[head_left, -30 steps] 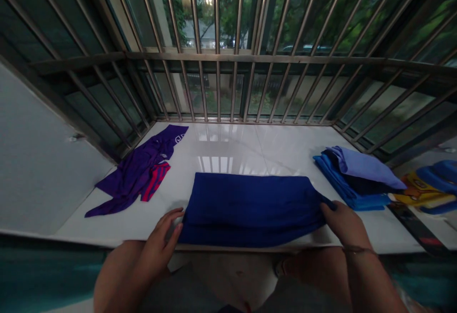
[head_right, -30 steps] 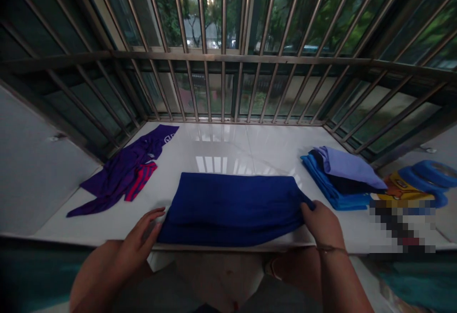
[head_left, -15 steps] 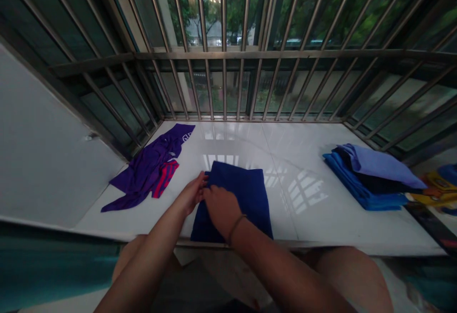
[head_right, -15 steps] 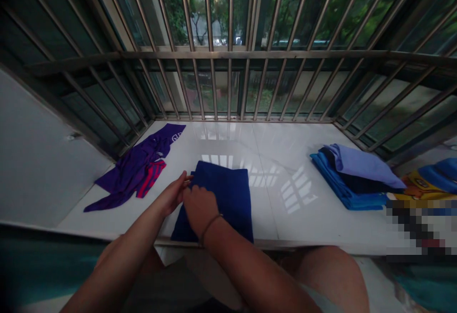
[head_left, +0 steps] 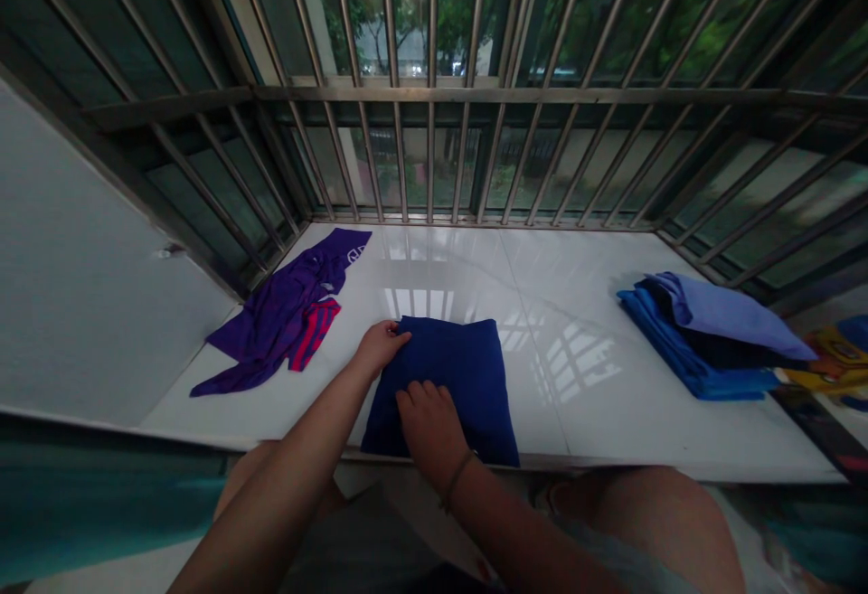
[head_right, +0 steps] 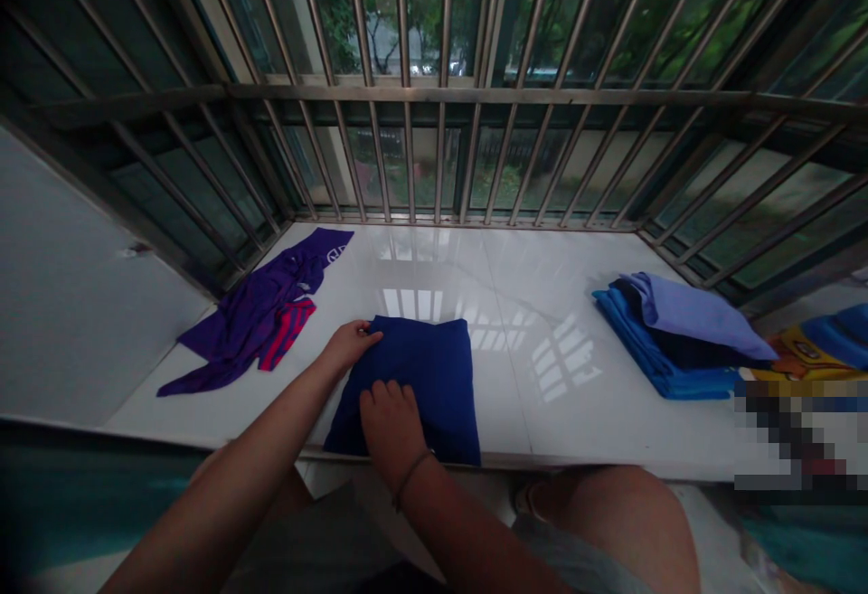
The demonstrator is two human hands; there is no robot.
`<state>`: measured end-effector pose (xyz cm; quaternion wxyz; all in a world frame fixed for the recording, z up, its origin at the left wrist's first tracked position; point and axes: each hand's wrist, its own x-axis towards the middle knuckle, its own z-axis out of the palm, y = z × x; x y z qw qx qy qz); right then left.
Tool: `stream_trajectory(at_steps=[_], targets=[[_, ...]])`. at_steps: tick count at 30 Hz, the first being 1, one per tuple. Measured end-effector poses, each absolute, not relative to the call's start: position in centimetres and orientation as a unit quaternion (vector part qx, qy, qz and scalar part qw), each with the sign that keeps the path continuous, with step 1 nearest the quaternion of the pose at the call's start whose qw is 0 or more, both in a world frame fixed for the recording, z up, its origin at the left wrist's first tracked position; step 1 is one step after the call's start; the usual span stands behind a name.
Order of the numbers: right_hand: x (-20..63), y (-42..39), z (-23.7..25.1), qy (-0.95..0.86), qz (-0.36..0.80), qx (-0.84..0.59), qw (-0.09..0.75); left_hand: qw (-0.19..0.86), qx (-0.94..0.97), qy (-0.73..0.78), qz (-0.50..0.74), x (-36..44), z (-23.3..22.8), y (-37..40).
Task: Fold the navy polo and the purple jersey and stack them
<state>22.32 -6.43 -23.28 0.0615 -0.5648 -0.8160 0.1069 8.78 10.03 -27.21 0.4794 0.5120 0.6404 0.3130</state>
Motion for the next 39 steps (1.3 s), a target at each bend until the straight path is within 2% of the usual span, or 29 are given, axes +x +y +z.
stream_trajectory(at_steps=[7, 16, 21, 23, 27, 30, 34, 39], targets=[[23.8, -6.9, -22.2, -0.833, 0.082, -0.522, 0.161, 0.423, 0.554, 0.634, 0.334, 6.6, -26.9, 7.9], [22.2, -10.5, -26.4, -0.903, 0.049, -0.407, 0.125, 0.278, 0.631, 0.663, 0.291, 5.5, -28.0, 6.4], [22.5, -12.1, -25.6, -0.94, 0.096, -0.298, 0.134, 0.116, 0.728, 0.605, 0.301, 7.1, -27.0, 7.0], [24.0, -10.2, -24.1, -0.92, 0.088, -0.344, 0.169, 0.078, 0.775, 0.557, 0.288, 8.2, -26.5, 7.7], [29.5, -2.4, -21.3, -0.807, 0.036, -0.543, 0.23, 0.063, 0.818, 0.537, 0.195, 10.5, -26.2, 9.9], [33.9, 3.3, -21.1, -0.726, 0.078, -0.654, 0.198, 0.058, 0.824, 0.542, 0.158, 11.0, -26.5, 10.7], [37.2, 6.5, -22.9, -0.699, 0.15, -0.68, 0.162, 0.046, 0.823, 0.551, 0.132, 10.5, -27.1, 9.8], [36.4, 6.4, -24.8, -0.64, 0.124, -0.74, 0.166, 0.023, 0.77, 0.623, 0.134, 10.3, -27.2, 8.5]])
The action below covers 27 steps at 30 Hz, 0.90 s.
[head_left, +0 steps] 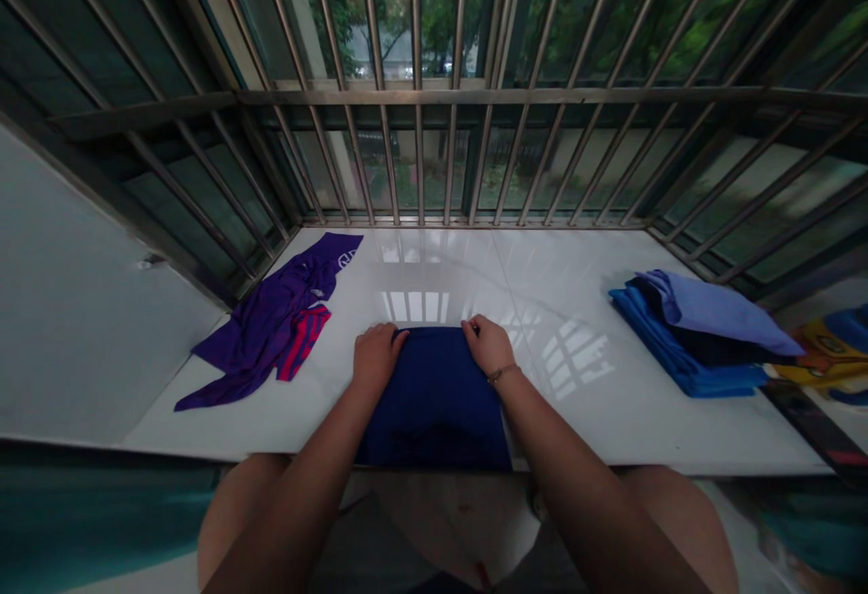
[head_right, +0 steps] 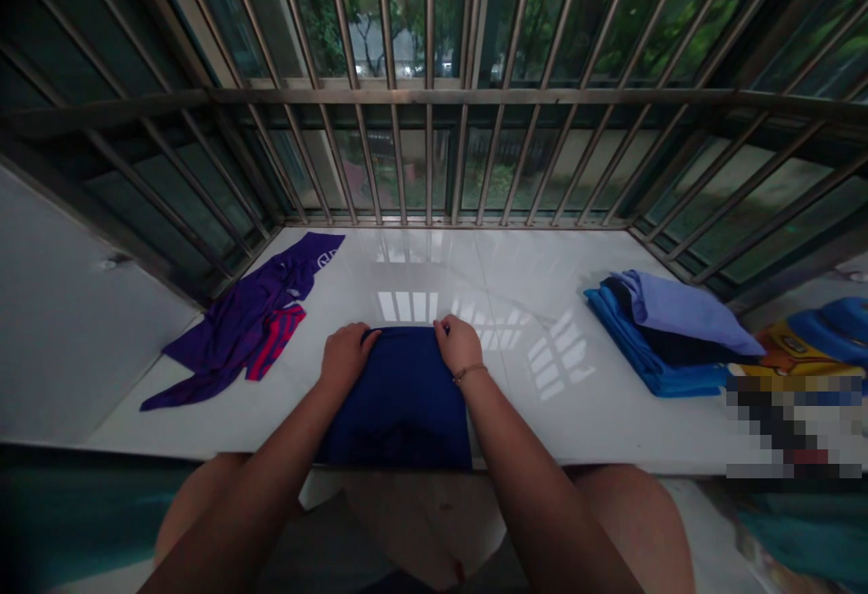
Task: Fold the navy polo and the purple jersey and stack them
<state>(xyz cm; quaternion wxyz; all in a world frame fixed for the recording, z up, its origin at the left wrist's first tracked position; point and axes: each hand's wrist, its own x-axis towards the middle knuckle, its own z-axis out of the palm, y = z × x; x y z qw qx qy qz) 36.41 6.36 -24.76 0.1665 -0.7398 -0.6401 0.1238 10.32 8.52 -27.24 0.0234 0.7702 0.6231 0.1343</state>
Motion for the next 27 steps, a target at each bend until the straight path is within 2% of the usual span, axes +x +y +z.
stream_trajectory(at_steps=[3, 6, 9, 13, 20, 27], targets=[[35.1, 5.4, -24.5, -0.618, 0.077, -0.765, 0.167, -0.004, 0.758, 0.631, 0.167, 10.4, -26.7, 8.5], [34.4, 3.0, -24.0, -0.594, 0.033, -0.788, 0.156, -0.028, 0.786, 0.572, 0.233, 10.1, -26.1, 7.6], [34.1, -0.8, -24.0, -0.566, 0.073, -0.81, 0.137, -0.002, 0.848, 0.46, 0.265, 9.6, -26.0, 4.8], [34.0, -4.2, -24.3, -0.545, 0.189, -0.805, 0.141, 0.031, 0.913, 0.358, 0.191, 9.3, -27.2, -0.9], [37.0, -4.5, -24.2, -0.519, 0.265, -0.794, 0.176, -0.016, 0.93, 0.354, 0.094, 7.3, -30.5, -7.1], [38.2, -6.3, -26.3, -0.53, 0.219, -0.795, 0.199, -0.08, 0.895, 0.428, 0.098, 2.8, -33.4, -8.9]])
